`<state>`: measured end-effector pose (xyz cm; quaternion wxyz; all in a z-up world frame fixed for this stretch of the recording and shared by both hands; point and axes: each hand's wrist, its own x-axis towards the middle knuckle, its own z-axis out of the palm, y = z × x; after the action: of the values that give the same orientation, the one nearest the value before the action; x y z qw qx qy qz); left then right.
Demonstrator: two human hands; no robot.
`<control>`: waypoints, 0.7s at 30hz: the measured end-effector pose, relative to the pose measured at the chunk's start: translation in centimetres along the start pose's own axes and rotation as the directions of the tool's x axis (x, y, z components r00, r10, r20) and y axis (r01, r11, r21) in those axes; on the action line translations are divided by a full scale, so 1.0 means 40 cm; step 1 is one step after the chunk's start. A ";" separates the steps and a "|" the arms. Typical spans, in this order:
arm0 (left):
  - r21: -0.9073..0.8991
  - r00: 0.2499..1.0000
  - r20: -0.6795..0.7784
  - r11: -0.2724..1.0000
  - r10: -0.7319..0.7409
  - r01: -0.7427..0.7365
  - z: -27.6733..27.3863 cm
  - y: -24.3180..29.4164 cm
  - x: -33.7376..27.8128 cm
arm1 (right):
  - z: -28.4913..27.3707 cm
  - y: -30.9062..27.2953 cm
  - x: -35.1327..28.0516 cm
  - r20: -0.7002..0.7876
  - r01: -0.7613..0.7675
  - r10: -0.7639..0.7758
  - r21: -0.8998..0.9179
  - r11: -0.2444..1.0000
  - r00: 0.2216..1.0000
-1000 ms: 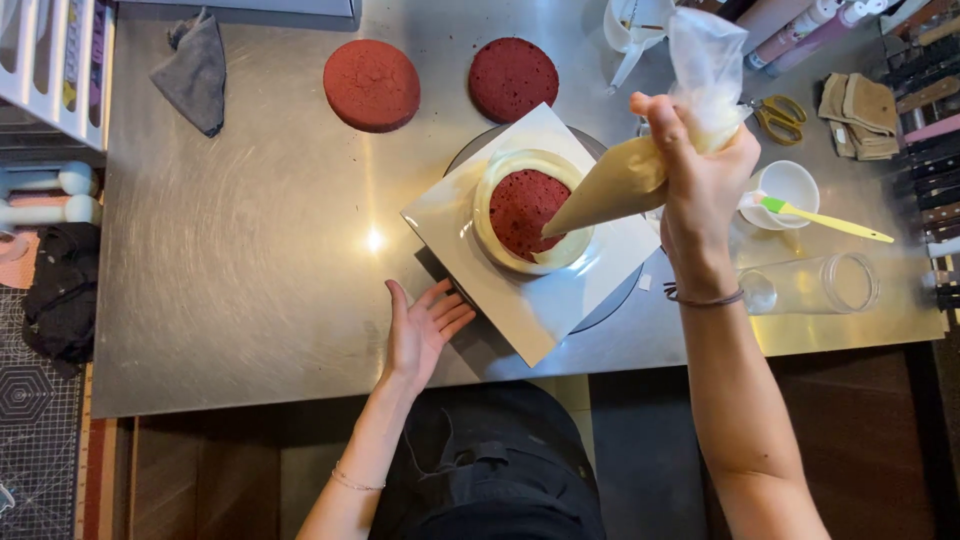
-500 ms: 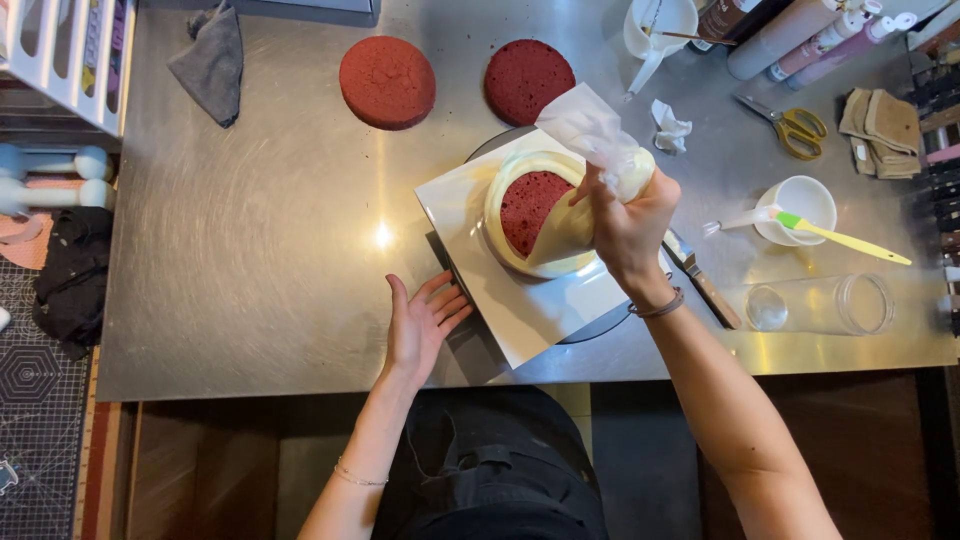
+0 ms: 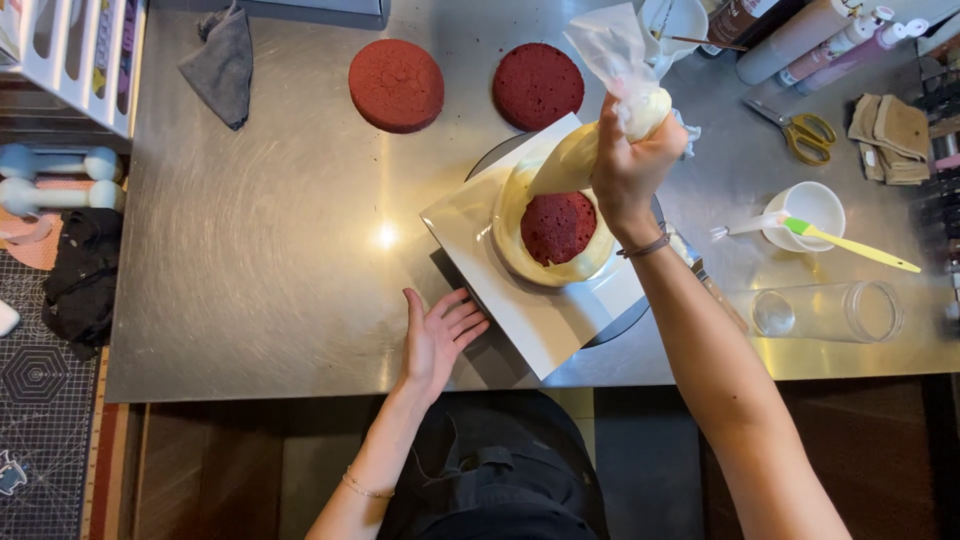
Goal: Assembling layers of red velvet cake with cream frosting.
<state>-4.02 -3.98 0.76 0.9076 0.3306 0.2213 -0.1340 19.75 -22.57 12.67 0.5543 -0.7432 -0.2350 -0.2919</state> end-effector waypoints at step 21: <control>-0.072 1.000 0.022 0.997 -0.009 0.011 -0.015 -0.013 0.010 | -0.157 -0.130 -0.069 0.113 -0.039 0.071 -0.269 0.962 0.991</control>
<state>-4.05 -4.00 -0.13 0.9206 0.2951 0.2179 -0.1339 13.17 -27.24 15.68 0.4421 -0.8335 -0.2062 -0.2596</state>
